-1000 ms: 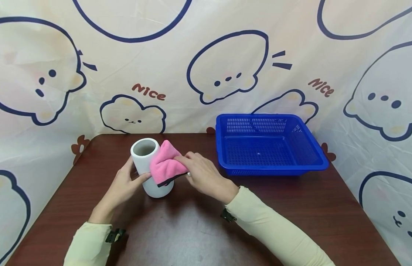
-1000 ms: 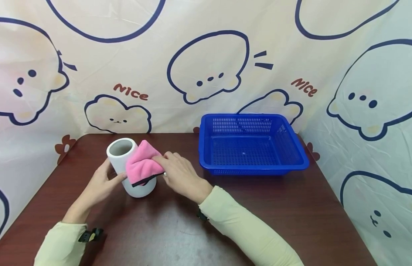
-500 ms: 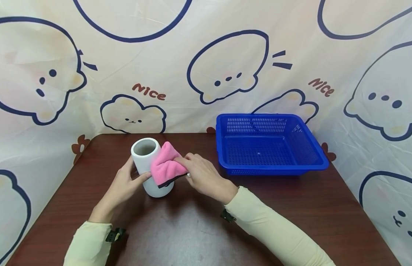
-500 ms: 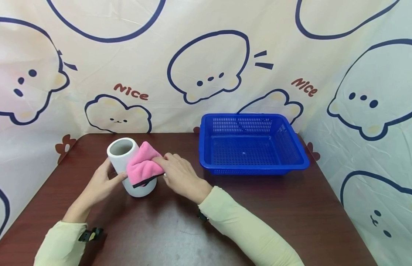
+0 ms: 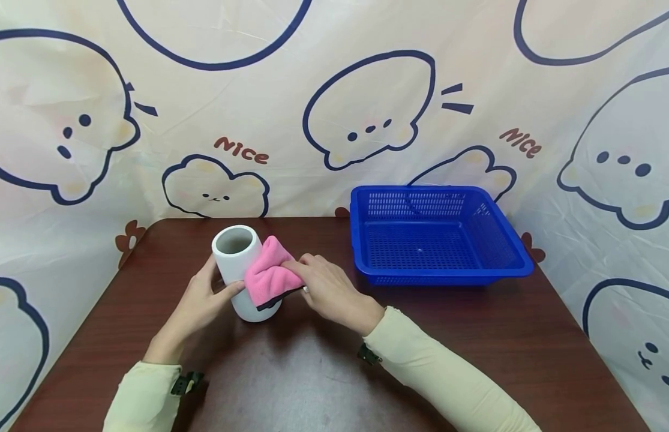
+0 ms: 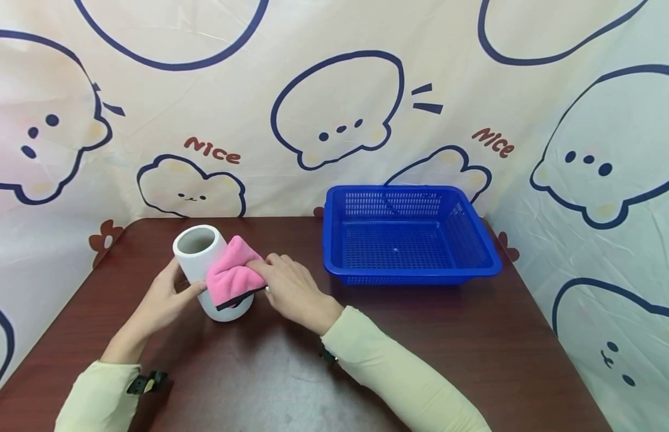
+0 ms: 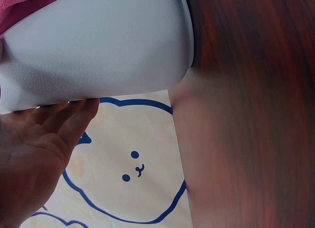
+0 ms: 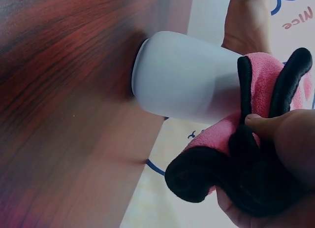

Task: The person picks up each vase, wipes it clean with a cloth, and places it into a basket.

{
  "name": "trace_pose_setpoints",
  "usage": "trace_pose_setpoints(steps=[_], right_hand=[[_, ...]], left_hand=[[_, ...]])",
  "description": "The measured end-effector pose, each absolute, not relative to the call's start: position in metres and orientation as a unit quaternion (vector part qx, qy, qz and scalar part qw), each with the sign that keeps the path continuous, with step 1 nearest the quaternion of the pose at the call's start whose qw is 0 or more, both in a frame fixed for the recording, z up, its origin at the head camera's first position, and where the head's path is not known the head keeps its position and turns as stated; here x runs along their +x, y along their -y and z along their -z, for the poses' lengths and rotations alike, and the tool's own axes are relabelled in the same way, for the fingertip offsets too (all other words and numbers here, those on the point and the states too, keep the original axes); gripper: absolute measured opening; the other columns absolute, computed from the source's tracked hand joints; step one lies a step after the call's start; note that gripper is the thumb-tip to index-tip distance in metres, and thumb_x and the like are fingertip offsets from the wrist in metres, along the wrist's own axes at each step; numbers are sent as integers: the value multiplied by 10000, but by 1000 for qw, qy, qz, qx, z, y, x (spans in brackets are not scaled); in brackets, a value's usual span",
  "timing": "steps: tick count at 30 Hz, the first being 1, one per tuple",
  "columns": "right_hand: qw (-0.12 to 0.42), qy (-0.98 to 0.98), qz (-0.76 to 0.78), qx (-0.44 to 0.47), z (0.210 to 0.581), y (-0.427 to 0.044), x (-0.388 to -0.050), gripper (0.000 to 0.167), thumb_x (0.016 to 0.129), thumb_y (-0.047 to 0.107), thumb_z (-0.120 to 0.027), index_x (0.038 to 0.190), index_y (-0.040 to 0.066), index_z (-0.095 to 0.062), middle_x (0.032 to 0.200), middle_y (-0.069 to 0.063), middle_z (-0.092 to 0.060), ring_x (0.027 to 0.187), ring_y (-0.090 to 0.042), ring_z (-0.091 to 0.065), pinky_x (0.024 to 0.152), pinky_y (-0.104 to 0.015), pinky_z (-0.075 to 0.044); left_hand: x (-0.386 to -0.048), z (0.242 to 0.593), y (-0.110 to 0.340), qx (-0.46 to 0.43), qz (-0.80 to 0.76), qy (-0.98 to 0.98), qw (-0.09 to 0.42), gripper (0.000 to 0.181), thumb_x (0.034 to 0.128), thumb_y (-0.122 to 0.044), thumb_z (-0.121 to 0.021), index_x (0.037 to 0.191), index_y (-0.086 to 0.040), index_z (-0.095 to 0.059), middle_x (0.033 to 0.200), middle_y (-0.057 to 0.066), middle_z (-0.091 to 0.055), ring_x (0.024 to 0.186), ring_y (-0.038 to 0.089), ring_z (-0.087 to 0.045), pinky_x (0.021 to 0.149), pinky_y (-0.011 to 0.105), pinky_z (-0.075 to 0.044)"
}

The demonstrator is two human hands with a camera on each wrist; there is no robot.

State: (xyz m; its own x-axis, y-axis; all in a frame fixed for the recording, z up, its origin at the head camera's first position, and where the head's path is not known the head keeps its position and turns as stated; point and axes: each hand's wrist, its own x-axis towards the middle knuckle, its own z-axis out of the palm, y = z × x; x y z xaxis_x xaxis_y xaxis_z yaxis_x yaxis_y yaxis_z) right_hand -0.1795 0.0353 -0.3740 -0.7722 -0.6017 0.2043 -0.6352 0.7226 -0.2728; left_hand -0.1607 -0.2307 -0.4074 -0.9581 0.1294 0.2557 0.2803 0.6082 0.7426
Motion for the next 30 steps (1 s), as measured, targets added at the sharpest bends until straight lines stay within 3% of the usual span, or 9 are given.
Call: trace_pose_setpoints(steps=[2, 6, 9, 18, 30], right_hand=[[49, 927, -166, 334, 375, -35, -179, 556, 891, 49, -695, 1380, 287, -581, 1052, -1, -631, 963, -161, -586, 711, -282, -521], [49, 926, -164, 335, 377, -35, -180, 555, 890, 54, -701, 1378, 291, -583, 1055, -3, -636, 965, -162, -590, 714, -285, -524], [54, 926, -163, 337, 379, -35, -180, 548, 887, 57, -706, 1368, 292, -588, 1055, -3, -638, 966, -164, -593, 714, -288, -526], [60, 923, -159, 345, 384, -36, -178, 529, 884, 70, -721, 1350, 287, -599, 1035, -2, -636, 946, -167, -594, 718, -291, -522], [46, 924, -158, 345, 388, -36, -178, 536, 888, 92, -737, 1365, 291, -594, 1017, 4, -627, 926, -159, -580, 699, -269, -503]], left_hand=[[-161, 407, 231, -114, 427, 893, 89, 739, 935, -231, -735, 1535, -93, -327, 1366, 192, -591, 1193, 253, -600, 911, 91, -436], [-161, 409, 232, -116, 429, 891, 94, 730, 932, -223, -740, 1530, -97, -340, 1353, 190, -600, 1131, -16, -561, 902, 60, -424], [-161, 410, 232, -118, 433, 888, 96, 729, 930, -214, -741, 1528, -96, -342, 1351, 195, -600, 1084, -148, -498, 901, 49, -419], [-160, 408, 231, -114, 432, 890, 91, 739, 935, -227, -736, 1540, -108, -330, 1361, 190, -594, 1106, -78, -522, 902, 61, -425], [-160, 408, 231, -112, 435, 889, 90, 742, 933, -235, -739, 1541, -113, -331, 1356, 181, -591, 1081, -106, -514, 898, 54, -424]])
